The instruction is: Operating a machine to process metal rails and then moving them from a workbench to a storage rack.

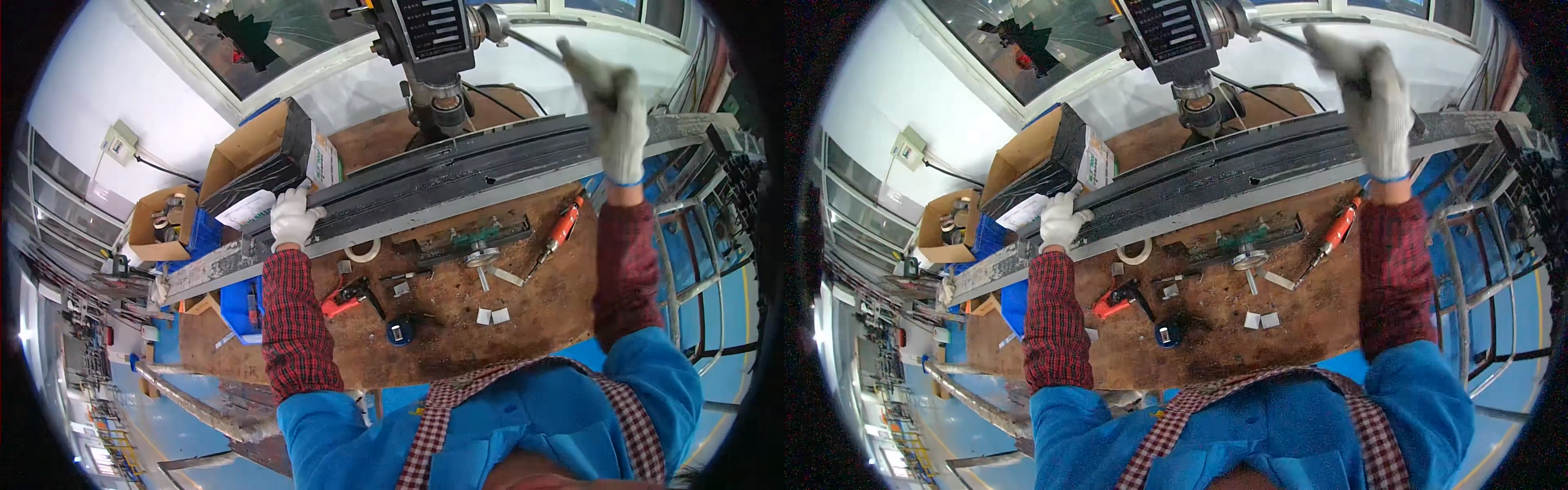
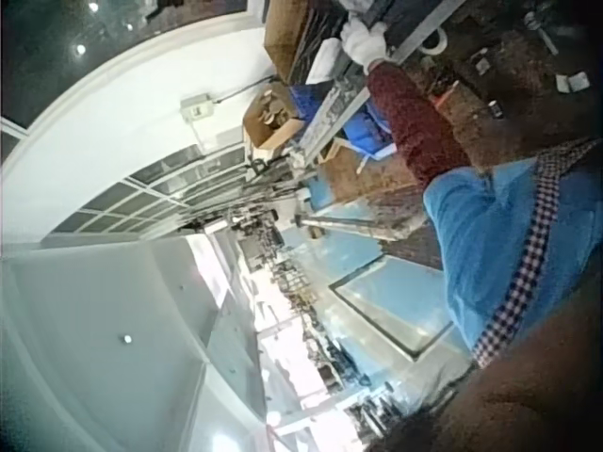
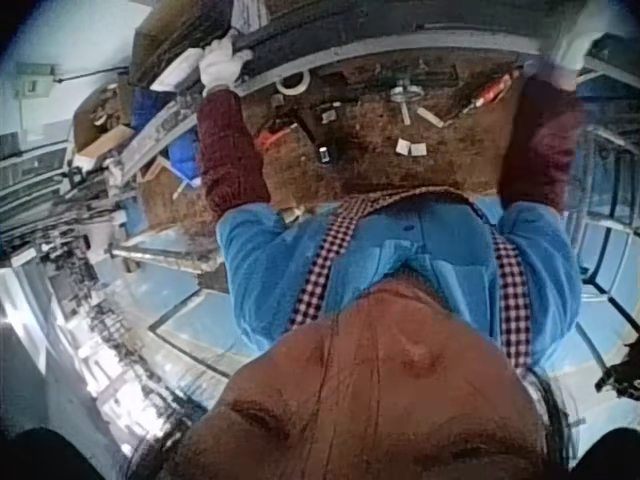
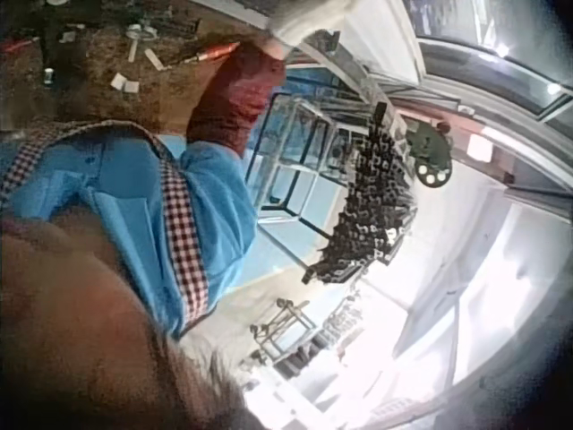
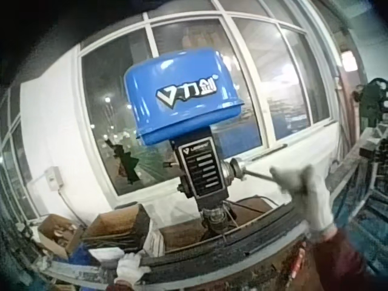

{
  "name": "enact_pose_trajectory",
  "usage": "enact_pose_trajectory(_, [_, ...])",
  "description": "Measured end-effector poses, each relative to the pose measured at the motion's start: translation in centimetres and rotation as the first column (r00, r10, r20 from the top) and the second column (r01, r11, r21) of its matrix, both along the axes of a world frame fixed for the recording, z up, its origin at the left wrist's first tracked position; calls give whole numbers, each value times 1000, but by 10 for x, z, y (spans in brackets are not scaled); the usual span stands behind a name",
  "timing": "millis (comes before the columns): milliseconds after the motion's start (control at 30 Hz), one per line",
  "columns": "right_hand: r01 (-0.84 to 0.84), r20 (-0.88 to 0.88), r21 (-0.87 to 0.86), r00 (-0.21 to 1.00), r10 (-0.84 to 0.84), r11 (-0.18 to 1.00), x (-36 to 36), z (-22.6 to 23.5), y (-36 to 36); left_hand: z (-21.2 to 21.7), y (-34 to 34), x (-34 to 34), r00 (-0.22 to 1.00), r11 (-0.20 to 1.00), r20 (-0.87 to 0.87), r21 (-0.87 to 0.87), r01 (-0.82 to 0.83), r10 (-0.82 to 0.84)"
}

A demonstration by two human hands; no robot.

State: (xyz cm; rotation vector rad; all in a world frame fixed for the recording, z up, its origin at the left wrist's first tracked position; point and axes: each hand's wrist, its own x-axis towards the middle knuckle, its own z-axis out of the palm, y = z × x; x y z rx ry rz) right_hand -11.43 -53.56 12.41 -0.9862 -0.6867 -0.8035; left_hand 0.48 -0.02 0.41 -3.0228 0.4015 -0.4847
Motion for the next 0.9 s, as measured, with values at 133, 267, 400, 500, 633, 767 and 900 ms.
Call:
enact_pose_trajectory(133, [262,-269,-397,883,-384,880,-18,50,12,-15,11,-3,997,999,64,-28,38,-36])
enact_pose_trajectory(267, [-32,-421,-835,678,-602,549,-37,68,-7,-10,6,-1,997,999,62,5,41,-41])
enact_pose_trajectory(400, [-213,-510,-855,507,-695,472,-25,76,1,-8,5,0,995,998,84,30,51,-53])
enact_pose_trajectory(500, [-246,-595,-802,409,-692,544,-9,67,8,-7,6,-4,993,997,101,53,57,-62])
enact_pose_trajectory(633, [6,-481,-861,313,-819,509,17,-3,3,-4,-3,-7,955,967,199,-85,241,-220])
enact_pose_trajectory(767, [56,-515,-804,434,-739,592,28,-25,3,-10,6,-8,966,973,184,-108,204,-183])
enact_pose_trajectory(900, [158,-453,-779,526,-719,607,46,-52,-2,-11,0,-7,964,965,181,-145,220,-193])
